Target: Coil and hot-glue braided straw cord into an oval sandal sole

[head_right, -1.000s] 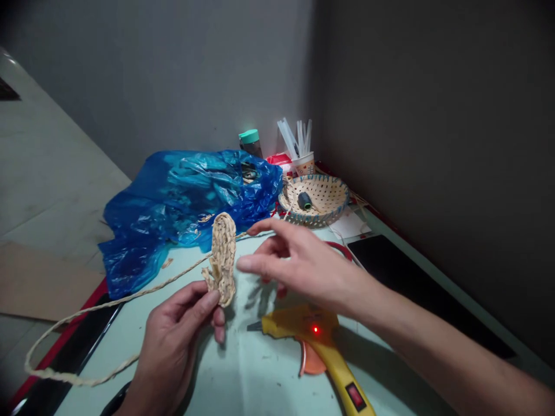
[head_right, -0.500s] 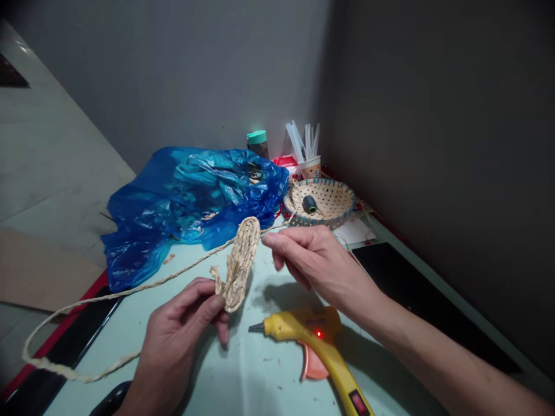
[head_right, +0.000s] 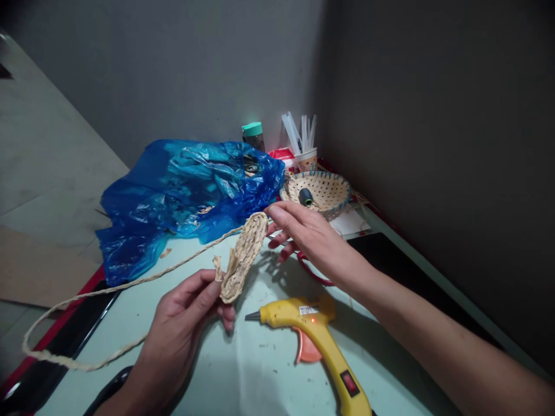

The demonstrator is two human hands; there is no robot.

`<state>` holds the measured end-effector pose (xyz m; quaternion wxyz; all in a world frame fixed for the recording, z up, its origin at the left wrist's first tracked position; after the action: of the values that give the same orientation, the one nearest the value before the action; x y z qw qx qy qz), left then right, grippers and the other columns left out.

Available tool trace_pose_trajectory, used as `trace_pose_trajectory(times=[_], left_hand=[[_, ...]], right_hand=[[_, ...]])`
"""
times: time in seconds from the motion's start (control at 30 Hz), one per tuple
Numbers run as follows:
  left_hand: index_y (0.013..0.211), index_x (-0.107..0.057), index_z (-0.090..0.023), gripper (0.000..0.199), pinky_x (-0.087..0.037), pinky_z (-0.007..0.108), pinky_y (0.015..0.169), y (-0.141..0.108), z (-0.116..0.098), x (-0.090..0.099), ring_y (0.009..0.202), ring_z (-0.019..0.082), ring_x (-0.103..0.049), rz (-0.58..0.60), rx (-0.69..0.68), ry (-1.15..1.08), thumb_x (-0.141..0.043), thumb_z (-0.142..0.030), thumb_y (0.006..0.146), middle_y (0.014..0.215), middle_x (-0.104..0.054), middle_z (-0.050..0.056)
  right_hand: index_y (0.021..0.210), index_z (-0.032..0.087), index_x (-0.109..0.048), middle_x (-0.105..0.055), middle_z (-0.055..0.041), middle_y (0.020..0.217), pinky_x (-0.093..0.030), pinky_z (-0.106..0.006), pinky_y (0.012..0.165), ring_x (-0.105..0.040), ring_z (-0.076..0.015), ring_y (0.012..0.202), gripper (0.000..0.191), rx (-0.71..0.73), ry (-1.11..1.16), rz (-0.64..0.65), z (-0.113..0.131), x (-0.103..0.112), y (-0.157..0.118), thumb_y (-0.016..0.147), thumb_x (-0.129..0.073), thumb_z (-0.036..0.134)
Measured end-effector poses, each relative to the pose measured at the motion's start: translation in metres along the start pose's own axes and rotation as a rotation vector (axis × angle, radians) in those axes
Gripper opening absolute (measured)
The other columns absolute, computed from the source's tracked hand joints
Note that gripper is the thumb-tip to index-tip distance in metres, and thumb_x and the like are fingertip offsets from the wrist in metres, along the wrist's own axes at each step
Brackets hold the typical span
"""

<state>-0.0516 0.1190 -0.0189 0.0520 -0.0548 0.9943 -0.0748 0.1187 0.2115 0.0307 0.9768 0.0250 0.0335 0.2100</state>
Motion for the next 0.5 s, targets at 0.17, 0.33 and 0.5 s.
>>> trace_pose_trajectory(times=[0.17,0.33,0.5], left_hand=[[0.093,-0.066,-0.014,0.028,-0.05,0.025,0.055,0.001,0.003,-0.007,0.051,0.015,-0.063,0.053,0.039,0.0,-0.06,-0.042,0.094,0.058,-0.07,0.004],[0.092,-0.067,-0.013,0.043,-0.051,0.026,0.048,0.001,0.001,0.0,0.051,0.016,-0.061,-0.001,0.046,-0.081,-0.06,-0.055,0.091,0.062,-0.067,0.003],[0.088,-0.068,-0.015,0.027,-0.042,0.017,0.042,0.004,-0.007,0.019,0.052,0.009,-0.054,-0.121,-0.032,0.006,-0.068,-0.042,0.089,0.069,-0.064,0.0]], right_hand=[[0.088,0.017,-0.061,-0.061,0.0024,0.07,-0.051,-0.016,0.049,-0.059,-0.0091,0.06,0.034,-0.101,0.05,0.2,-0.011,-0.025,-0.004,0.079,-0.085,0.039],[0.086,0.015,-0.059,-0.059,0.0033,0.067,-0.048,-0.014,0.048,-0.056,-0.0061,0.055,0.036,-0.151,0.11,0.239,-0.016,-0.028,-0.005,0.08,-0.083,0.041],[0.085,0.015,-0.058,-0.056,0.0042,0.068,-0.047,-0.015,0.046,-0.057,-0.007,0.056,0.039,-0.155,0.129,0.165,-0.02,-0.02,-0.002,0.077,-0.085,0.043]])
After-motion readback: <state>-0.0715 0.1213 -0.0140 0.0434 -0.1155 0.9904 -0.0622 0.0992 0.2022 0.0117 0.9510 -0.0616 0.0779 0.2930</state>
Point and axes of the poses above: each hand's wrist, its own y-axis towards the middle knuckle, its own x-axis out of the back of the hand, z = x × y, the point moved 10 cm from there along y, towards the middle knuckle
